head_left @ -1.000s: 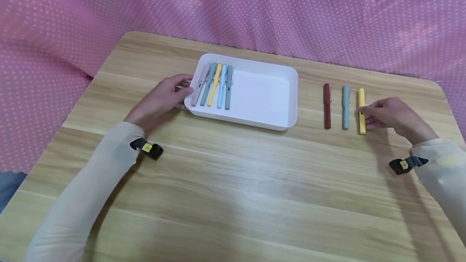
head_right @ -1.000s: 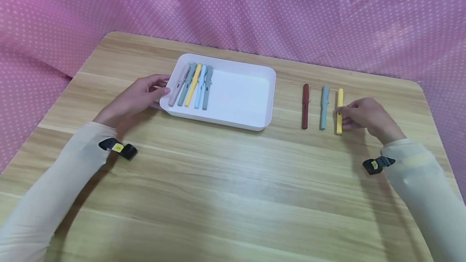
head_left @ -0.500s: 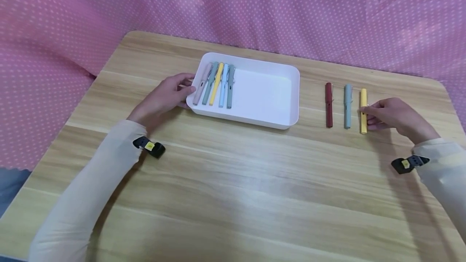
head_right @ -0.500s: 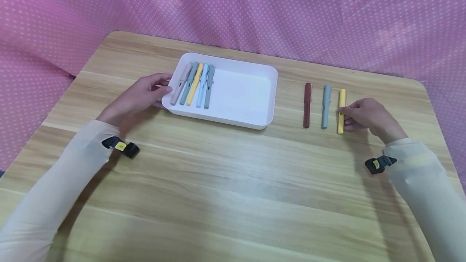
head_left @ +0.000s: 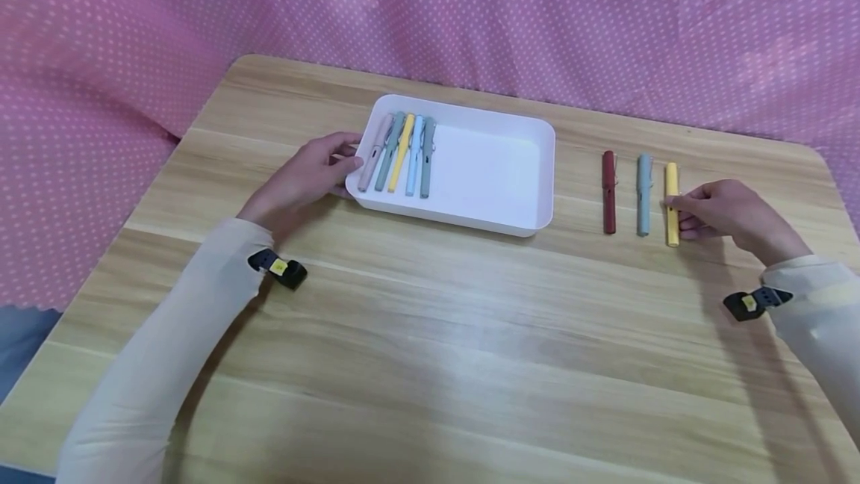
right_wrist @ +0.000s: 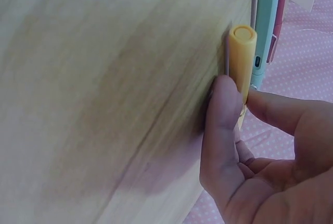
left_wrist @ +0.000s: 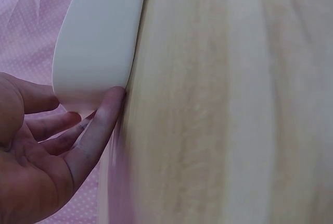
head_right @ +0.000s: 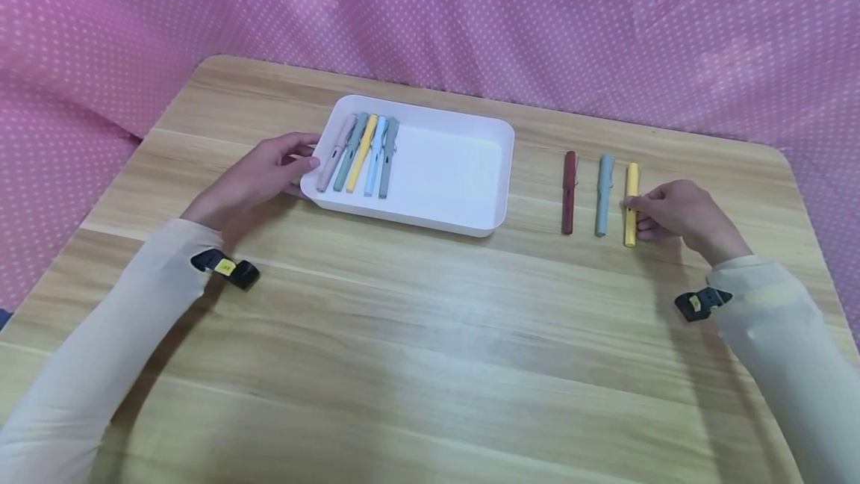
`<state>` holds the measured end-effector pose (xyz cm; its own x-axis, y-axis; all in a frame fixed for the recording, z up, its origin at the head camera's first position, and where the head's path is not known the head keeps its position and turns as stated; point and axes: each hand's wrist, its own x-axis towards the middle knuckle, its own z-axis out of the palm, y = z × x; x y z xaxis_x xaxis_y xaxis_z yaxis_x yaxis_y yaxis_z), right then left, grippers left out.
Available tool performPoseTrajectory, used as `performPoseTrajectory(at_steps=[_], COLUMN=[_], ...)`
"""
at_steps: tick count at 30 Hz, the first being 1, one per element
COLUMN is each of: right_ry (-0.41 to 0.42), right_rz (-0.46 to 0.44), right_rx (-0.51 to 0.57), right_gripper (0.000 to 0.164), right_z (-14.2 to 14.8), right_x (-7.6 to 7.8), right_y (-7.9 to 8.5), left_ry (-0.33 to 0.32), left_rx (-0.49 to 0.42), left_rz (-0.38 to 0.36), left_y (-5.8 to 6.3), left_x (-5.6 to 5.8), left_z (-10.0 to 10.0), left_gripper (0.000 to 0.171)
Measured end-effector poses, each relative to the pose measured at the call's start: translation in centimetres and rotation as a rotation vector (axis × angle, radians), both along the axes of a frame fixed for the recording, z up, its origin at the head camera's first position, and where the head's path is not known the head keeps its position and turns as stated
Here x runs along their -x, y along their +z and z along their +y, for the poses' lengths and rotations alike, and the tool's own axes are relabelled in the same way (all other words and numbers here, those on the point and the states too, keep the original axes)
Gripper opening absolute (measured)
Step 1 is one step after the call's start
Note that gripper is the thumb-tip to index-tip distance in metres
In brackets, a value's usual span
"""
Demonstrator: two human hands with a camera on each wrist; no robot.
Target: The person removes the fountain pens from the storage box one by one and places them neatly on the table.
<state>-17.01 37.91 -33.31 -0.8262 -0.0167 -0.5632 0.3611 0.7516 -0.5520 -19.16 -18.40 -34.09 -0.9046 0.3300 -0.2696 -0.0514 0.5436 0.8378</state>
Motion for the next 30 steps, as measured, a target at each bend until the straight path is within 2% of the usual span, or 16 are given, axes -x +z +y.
performPoseTrajectory(at_steps=[9, 15, 23, 30], right_ry=[-0.006, 0.022, 0.037, 0.038], right_rz=[-0.020, -0.025, 0.092, 0.165], right_rx=[0.006, 0.006, -0.028, 0.027], right_gripper=[0.054, 0.062, 0.069, 0.069], right_z=[0.1, 0.3, 0.2, -0.8], right_x=[0.0, -0.3, -0.7, 0.0], right_y=[0.0, 0.5, 1.8, 3.1], left_ry=[0.009, 0.000, 0.001, 0.007], left_rx=[-0.007, -0.018, -0.028, -0.021], left_rz=[-0.018, 0.000, -0.010, -0.022], left_y=[-0.2, -0.3, -0.2, -0.2], left_x=[0.0, 0.0, 0.1, 0.2], left_z=[0.0, 0.0, -0.1, -0.2], left_gripper=[0.052, 0.051, 0.052, 0.052])
